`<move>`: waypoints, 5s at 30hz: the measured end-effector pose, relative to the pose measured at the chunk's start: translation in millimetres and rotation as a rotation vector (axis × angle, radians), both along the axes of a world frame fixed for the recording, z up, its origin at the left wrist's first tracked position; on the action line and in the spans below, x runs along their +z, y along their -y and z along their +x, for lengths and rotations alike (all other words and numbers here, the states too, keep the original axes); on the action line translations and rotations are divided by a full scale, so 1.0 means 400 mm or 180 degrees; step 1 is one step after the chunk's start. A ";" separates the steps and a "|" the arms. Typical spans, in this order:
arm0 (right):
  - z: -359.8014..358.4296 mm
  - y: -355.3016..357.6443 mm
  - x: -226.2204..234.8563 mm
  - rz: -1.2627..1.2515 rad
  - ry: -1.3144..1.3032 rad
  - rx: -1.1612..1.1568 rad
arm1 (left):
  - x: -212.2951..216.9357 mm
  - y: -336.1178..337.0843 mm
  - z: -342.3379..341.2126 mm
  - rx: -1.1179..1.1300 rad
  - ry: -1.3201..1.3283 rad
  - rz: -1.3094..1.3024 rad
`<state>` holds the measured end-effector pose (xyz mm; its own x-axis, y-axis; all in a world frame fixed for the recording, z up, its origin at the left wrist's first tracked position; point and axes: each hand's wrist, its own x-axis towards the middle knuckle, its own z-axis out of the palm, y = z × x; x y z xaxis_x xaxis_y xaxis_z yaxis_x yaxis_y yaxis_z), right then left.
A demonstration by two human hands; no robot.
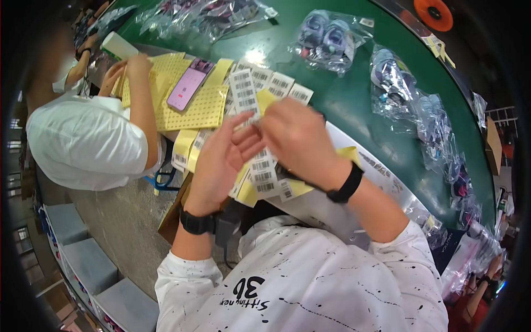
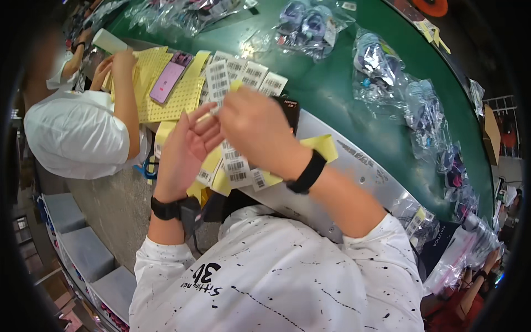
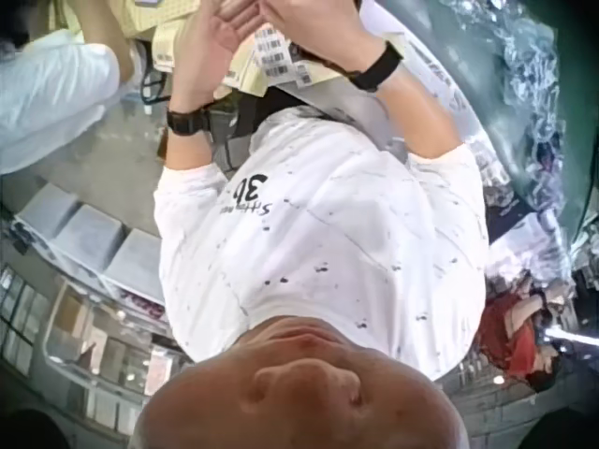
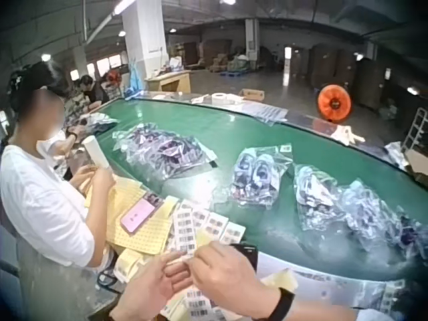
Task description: The person applies barcode labels to plastic-wrapped footwear packages on a green conveyor belt. They peel labels from sheets, place them on the packages, and use a handheld scanner to scan the barcodes.
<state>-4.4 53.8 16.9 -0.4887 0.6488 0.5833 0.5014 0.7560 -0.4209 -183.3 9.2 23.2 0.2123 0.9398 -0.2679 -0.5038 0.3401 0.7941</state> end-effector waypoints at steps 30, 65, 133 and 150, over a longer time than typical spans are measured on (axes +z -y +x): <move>1.154 -0.569 -0.259 -0.3660 -0.2992 -0.2415 | 0.006 -0.034 0.343 -0.0763 -0.1560 0.0288; 1.116 -0.692 -0.324 -0.3141 -0.2492 -0.2395 | -0.046 -0.059 0.454 -0.1206 -0.1574 0.0128; 0.029 -0.404 -0.219 -0.1887 0.0150 0.0038 | -0.228 -0.422 -0.027 -0.0255 -0.3639 0.2053; 0.042 -0.409 -0.172 -0.4414 -0.1216 0.0616 | -0.188 -0.332 0.018 0.0185 -0.3651 0.1757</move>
